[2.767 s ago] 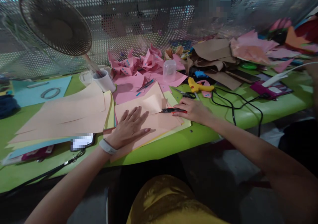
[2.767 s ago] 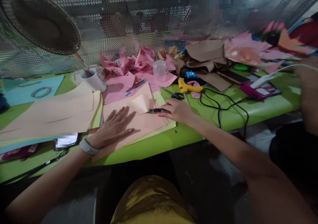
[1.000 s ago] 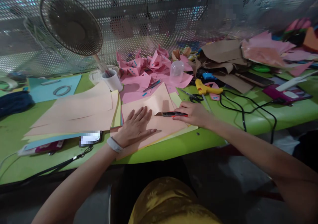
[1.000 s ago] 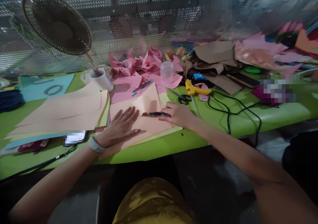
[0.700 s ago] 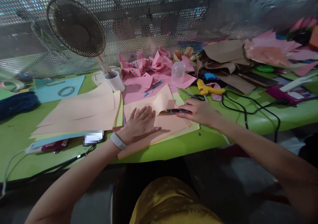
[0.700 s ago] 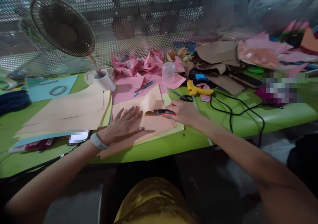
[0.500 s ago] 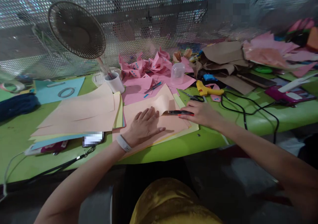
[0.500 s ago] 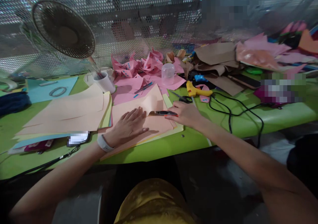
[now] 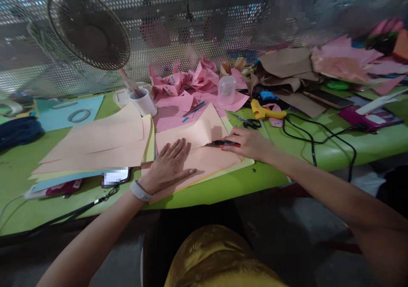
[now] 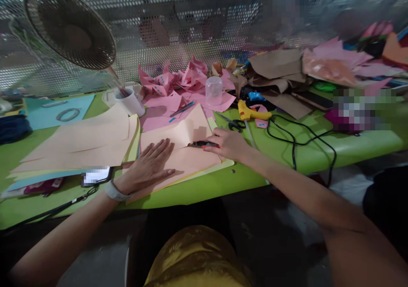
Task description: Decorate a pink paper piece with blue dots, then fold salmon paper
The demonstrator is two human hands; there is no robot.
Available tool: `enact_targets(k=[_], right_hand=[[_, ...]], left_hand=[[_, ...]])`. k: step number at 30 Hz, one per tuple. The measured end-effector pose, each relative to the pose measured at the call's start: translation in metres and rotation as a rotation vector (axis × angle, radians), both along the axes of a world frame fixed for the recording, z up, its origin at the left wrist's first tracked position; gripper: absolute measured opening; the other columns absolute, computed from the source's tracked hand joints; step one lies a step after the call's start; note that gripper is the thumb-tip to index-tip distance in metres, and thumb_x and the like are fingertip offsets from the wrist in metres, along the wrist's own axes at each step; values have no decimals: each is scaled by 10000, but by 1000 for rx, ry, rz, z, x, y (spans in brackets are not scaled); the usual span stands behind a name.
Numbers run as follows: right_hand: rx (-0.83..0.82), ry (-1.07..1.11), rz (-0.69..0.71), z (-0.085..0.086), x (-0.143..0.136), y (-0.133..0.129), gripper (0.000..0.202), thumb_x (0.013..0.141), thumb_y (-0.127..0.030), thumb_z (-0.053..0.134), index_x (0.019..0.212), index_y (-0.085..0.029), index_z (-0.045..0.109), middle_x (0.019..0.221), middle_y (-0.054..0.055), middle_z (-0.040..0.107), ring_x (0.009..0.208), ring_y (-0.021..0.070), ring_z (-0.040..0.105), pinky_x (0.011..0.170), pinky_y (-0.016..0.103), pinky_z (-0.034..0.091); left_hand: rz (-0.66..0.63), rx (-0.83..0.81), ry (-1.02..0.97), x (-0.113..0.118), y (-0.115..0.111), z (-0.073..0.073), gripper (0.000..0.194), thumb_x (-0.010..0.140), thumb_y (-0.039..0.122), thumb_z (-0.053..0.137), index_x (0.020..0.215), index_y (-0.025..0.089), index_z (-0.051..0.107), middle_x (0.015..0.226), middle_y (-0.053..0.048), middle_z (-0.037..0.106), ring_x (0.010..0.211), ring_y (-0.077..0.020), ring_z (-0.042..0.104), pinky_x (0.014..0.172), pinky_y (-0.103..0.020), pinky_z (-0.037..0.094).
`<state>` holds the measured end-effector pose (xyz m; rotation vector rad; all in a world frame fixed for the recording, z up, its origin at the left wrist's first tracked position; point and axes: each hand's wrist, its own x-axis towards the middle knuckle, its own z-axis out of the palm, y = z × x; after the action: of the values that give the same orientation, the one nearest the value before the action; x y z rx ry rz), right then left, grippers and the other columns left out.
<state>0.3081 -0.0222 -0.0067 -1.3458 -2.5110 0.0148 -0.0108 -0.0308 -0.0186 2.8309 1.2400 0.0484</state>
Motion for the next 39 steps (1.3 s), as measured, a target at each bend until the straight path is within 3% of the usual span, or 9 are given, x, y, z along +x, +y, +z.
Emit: enact_targets(k=[6,25,39], right_hand=[[-28,30,11,-2,11,-2,347,937,-482,570,1081,-225,752,955,82,669,819,207,646,689,309,470],[-35,22,35,-1,-11,1,367,939,-452,575,1170,-213,729,981,102,674,907,246,647,716,333,479],[-10,-3,39,6,-26,-4,336,938,-425,592,1137,-200,742,943,85,673,828,201,641,684,302,461]], left_hand=[[-7,29,-35,-2,-1,-4,869,915,738,310,1587,210,152,1644,-115,221,1518,-290,186,1227,-483,165],[8,15,-32,-1,-2,-3,905,910,756,262,1588,176,114,1646,-127,206,1524,-282,161,1228,-476,140],[-5,9,-77,-1,-3,-6,915,903,767,261,1578,159,147,1638,-148,220,1522,-284,169,1227,-477,128]])
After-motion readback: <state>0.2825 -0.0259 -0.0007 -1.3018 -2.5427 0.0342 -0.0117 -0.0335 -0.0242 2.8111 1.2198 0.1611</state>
